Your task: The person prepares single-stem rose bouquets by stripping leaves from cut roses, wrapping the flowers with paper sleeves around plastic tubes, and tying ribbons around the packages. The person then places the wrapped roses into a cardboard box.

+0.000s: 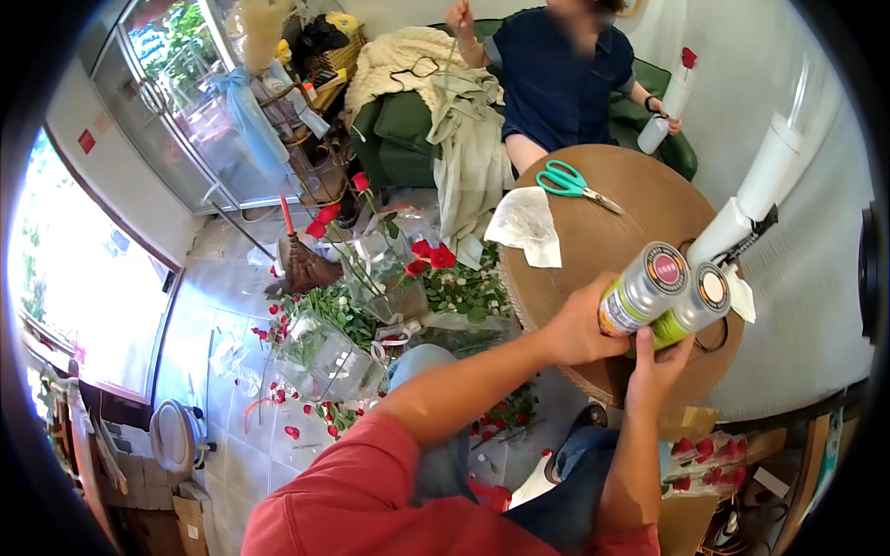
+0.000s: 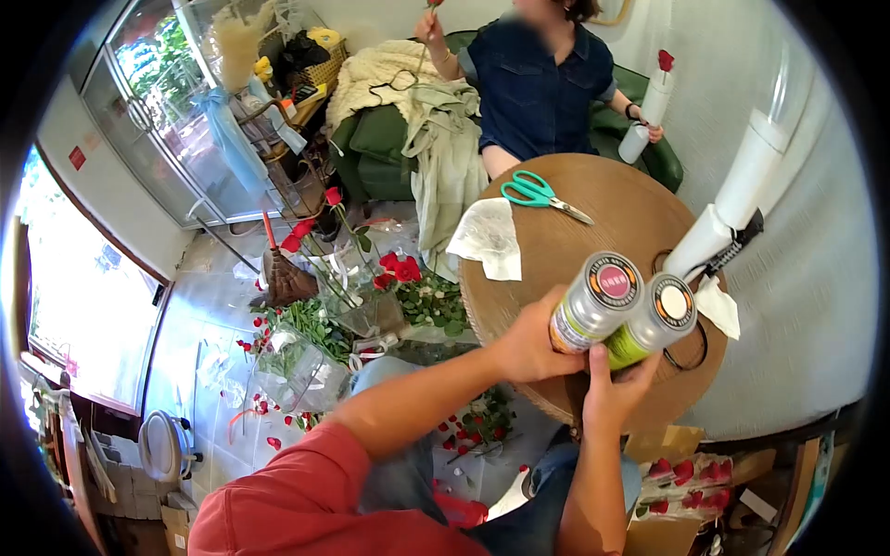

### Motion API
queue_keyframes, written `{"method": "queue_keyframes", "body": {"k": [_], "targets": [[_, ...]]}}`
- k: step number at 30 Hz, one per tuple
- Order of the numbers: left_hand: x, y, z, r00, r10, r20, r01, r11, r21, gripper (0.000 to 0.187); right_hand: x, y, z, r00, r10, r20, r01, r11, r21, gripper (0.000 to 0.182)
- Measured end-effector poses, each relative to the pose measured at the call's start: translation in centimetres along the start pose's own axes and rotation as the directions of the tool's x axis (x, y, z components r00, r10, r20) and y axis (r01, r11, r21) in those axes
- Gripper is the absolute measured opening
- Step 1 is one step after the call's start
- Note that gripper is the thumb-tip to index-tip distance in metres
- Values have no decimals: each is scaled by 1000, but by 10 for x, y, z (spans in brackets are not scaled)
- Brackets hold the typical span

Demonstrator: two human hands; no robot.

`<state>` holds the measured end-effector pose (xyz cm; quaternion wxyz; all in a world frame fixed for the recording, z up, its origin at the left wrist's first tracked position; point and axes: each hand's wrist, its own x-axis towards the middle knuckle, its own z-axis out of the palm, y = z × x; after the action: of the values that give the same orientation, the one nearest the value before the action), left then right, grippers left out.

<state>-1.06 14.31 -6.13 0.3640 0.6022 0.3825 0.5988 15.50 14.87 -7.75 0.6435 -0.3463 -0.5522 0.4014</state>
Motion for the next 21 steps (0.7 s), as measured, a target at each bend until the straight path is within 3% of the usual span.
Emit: {"method": "queue_keyframes", "body": {"k": [9, 14, 21], "targets": [[1, -1, 2, 1000, 24, 6, -24, 1000, -2, 69, -6, -2, -2, 997, 65, -37, -66, 997, -33, 78], [0, 1, 1, 1000, -20, 18, 20, 1000, -16, 68, -8, 1, -1, 999, -1, -35, 0, 999, -35, 73], [1, 3, 1, 1000, 15, 21, -15, 1000, -11, 69, -7, -4, -1, 1000, 27, -11, -27, 1000, -16, 75]]}}
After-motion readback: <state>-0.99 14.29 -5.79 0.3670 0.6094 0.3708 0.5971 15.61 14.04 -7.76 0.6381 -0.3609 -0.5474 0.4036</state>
